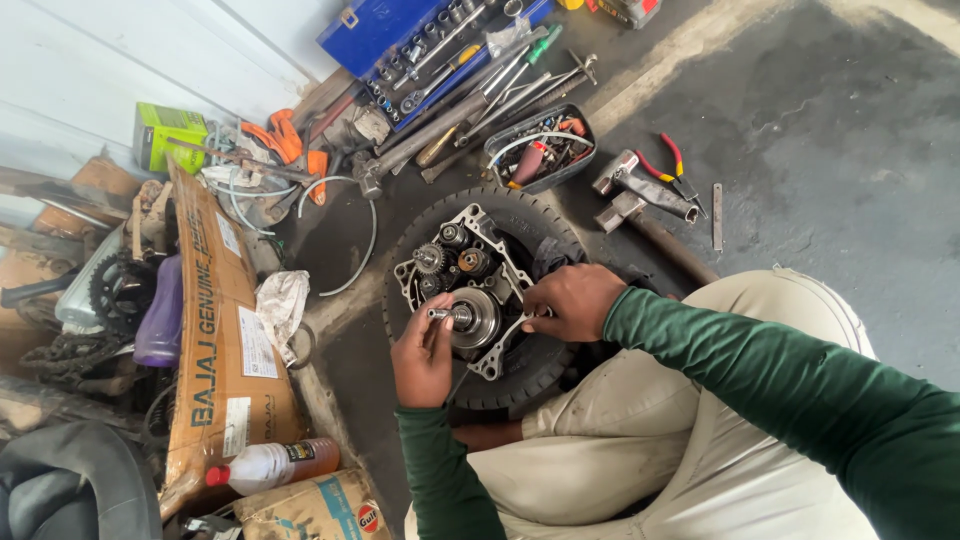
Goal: The person sits on the workshop floor working on a scooter engine crankcase resting on a tire. They use a spanner to loosen and tighten bolts on the variator and crankcase cover, reposition the pulley component, and manipulate gears and fasteners on the engine casing throughout the clip.
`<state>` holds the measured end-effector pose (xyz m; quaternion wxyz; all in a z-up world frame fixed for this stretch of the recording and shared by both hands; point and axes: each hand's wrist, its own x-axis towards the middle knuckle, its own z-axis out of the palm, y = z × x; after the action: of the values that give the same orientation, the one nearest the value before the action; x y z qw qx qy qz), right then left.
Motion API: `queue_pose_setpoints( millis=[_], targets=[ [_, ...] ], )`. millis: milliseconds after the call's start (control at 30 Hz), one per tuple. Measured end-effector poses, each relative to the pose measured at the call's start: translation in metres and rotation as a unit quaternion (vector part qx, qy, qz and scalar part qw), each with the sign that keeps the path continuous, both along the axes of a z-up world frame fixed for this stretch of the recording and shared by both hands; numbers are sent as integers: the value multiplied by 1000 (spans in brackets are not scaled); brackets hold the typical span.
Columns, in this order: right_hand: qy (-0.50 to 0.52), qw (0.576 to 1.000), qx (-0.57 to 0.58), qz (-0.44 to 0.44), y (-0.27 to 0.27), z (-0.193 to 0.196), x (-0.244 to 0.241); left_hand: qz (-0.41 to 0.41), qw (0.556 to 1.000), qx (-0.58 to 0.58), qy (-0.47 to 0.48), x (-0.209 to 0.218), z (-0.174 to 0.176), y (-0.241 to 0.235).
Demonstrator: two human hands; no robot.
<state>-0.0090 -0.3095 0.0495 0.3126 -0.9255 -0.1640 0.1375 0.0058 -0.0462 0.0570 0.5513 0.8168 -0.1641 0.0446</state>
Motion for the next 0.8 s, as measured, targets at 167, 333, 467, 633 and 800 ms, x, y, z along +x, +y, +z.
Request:
queue_pose_setpoints(
  millis=[167,333,467,633,800],
  targets=[
    [-1,1000,0,8,2,-2,-2,44,999,27,-11,0,-1,-2],
    [-8,1000,-4,9,4,-4,-3,117,991,46,-43,0,-5,-10],
    [-5,1000,-11,10,4,-4,-3,153,984,74,-49,2,-17,-7],
    [-6,1000,-12,14,3,-6,-2,84,995,46,-33,0,0,-4],
    [-2,1000,-8,17,4,-6,-2,-17,999,43,-3,1,-3,6]
  ],
)
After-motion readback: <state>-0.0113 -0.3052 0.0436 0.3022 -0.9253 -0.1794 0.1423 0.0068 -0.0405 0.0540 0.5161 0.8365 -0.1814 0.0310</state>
